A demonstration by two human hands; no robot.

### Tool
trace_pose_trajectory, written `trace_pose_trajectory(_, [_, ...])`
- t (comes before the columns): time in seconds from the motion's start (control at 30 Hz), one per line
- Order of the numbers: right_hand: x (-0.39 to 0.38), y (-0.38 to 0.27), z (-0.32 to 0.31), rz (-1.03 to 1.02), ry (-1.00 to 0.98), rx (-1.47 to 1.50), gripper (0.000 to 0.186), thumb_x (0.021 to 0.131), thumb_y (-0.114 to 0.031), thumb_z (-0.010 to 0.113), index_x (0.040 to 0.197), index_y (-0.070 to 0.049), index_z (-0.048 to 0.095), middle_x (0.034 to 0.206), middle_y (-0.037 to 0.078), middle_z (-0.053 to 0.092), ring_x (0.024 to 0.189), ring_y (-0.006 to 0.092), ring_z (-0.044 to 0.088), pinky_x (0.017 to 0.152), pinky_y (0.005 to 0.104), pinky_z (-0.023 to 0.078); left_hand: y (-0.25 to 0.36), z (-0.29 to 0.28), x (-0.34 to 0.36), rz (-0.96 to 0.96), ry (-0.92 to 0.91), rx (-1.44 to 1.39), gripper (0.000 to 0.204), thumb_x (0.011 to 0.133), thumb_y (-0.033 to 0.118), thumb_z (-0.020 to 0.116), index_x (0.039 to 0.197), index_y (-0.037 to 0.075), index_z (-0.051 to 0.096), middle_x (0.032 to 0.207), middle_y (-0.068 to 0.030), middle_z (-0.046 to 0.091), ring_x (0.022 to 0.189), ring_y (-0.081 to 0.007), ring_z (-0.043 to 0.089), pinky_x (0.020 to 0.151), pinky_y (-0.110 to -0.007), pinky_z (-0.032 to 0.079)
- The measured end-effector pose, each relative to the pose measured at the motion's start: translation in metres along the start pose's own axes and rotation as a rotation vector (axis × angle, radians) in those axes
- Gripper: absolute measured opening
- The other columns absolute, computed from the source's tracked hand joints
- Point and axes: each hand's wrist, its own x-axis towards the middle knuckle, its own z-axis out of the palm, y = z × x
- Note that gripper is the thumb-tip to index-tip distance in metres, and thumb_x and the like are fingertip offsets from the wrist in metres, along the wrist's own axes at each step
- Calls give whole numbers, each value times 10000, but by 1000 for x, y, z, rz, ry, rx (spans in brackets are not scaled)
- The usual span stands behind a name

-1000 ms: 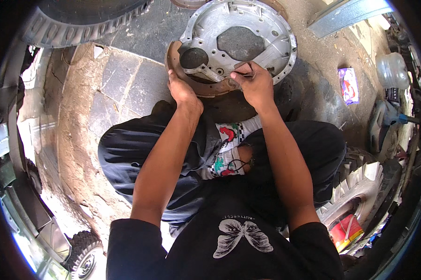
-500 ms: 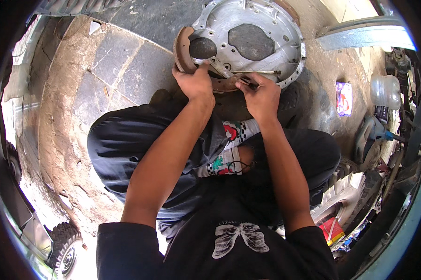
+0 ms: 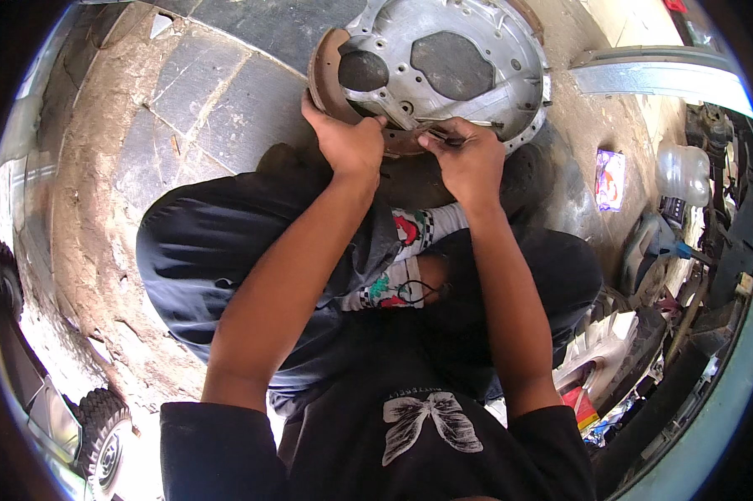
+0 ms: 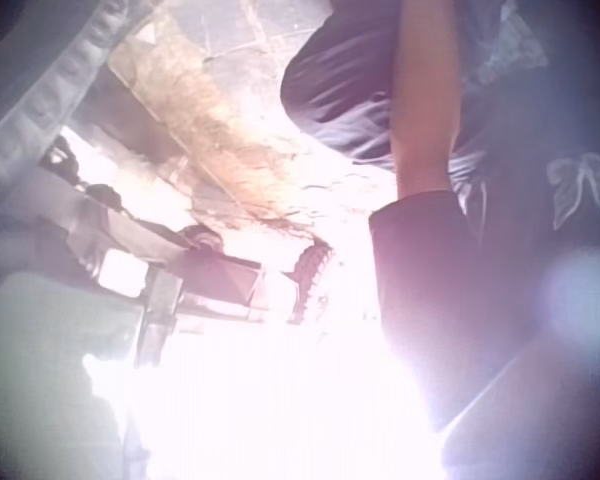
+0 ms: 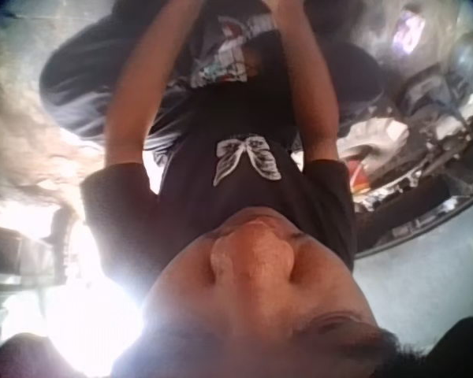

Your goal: The person sits on the floor and works on a brake drum assembly, repeatedly inserting and adjusting small metal pins or clips into the brake shoe mechanism. The hands manipulate the components by hand without visible tools.

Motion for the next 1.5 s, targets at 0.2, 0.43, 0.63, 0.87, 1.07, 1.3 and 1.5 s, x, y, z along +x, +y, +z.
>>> trace_pose_trajectory(0.2, [-4, -6, 0, 45, 55, -101, 237, 805, -186, 914, 975, -54, 817, 894, 159, 798, 844, 334, 785, 794, 389, 584, 2, 3, -1, 9, 21, 47, 1073, 754, -154, 765, 1636, 76, 198, 1556, -268, 478, 1468, -386, 480, 1233, -426, 381])
trace_pose_trajectory(0.43, [-8, -2, 2, -27, 112, -228, 245, 824, -219, 913, 976, -49, 822, 856, 135, 799, 778, 250, 778, 756, 353, 578, 0, 2, -2, 19, 25, 76, 1084, 751, -112, 795, 1634, 81, 196, 1543, -290, 494, 1461, -410, 488, 1234, -441, 380])
trace_pose_trajectory(0.63, [4, -1, 12, 26, 107, -34, 282, 787, -253, 926, 968, -63, 823, 868, 172, 784, 830, 372, 766, 760, 434, 573, -5, 2, 3, 17, 37, 93, 1073, 750, -128, 779, 1628, 68, 194, 1546, -286, 487, 1462, -413, 480, 1242, -434, 367])
trace_pose_trajectory(0.87, [5, -8, 5, 59, 97, -81, 265, 788, -213, 927, 987, -70, 828, 890, 164, 793, 856, 349, 779, 805, 427, 584, -5, 9, 4, -14, 47, 9, 1061, 754, -171, 742, 1628, 76, 193, 1581, -266, 450, 1478, -389, 463, 1250, -433, 357])
trace_pose_trajectory(1.07, [-11, 3, 7, 45, 108, -173, 270, 815, -238, 914, 996, -63, 816, 888, 133, 802, 812, 279, 782, 782, 373, 580, -6, 4, 5, -2, 26, -50, 1064, 752, -159, 749, 1624, 83, 189, 1572, -251, 451, 1476, -382, 459, 1240, -435, 369])
trace_pose_trajectory(1.3, [-13, 1, 4, -116, 153, -188, 297, 794, -224, 923, 1027, -77, 812, 900, 165, 789, 846, 320, 777, 788, 393, 580, -9, 5, 5, -5, 45, -55, 1056, 740, -150, 747, 1615, 87, 206, 1559, -246, 465, 1473, -378, 465, 1245, -428, 363])
trace_pose_trajectory(1.5, [8, 2, 10, -69, 134, -47, 282, 780, -215, 921, 1018, -101, 823, 926, 155, 792, 863, 360, 769, 790, 424, 586, -9, 7, 8, -10, 24, -50, 1054, 735, -163, 747, 1610, 79, 212, 1561, -231, 467, 1464, -374, 473, 1250, -428, 358])
